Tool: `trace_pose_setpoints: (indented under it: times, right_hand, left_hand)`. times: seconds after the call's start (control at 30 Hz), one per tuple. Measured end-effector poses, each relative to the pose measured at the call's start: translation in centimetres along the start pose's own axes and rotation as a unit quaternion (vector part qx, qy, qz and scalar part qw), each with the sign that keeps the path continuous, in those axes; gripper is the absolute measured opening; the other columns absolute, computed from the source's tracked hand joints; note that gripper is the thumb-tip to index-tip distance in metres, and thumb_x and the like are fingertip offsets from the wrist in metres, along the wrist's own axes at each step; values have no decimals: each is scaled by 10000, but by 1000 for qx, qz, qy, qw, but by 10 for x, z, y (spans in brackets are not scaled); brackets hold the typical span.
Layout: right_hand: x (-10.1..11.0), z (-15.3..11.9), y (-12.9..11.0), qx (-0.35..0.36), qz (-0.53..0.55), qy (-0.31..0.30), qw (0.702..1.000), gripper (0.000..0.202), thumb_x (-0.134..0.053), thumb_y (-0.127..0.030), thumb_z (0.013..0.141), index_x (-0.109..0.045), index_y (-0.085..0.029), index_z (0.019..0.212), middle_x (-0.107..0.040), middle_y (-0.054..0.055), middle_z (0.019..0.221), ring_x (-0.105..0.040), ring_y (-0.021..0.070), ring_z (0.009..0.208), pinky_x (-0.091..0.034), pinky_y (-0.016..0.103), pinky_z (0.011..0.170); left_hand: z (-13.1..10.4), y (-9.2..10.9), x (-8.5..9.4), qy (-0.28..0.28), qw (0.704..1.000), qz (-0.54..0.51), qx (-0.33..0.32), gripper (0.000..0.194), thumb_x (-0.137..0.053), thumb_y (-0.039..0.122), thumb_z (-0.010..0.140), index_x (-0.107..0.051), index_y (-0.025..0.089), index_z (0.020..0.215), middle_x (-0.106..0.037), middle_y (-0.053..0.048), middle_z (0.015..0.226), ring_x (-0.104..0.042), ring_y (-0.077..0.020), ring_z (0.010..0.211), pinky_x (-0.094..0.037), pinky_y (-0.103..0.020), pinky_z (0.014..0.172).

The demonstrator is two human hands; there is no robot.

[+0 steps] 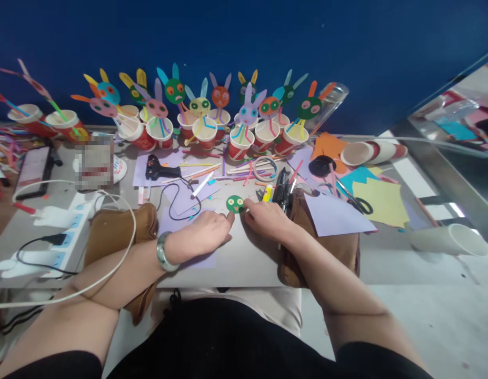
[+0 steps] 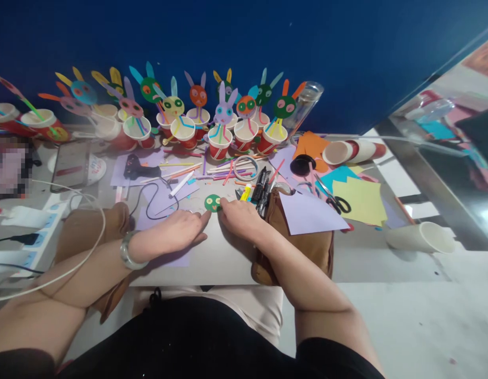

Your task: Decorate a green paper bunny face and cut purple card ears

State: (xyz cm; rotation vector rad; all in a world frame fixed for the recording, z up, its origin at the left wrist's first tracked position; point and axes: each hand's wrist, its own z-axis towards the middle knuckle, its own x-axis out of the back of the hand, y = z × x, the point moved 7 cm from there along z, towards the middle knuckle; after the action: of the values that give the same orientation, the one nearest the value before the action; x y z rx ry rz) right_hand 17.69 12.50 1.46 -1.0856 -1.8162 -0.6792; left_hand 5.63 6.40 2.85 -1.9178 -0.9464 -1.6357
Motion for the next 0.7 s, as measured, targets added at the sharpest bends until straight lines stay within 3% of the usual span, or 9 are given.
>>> trace_pose_setpoints:
  times: [0.7]
  right_hand:
    - [1,6,2,-7,-9,29,1000,399,-370,-198,1037,-588,-140,1366,-801,172,1063,-787,345,1029,-495,364,782]
  left_hand:
    - [-1,1,11,-39,999,-31,12,461,-530,265,1069,-467,2,1441,-773,-205,1112,-749,-297,1021,-552,-384,818]
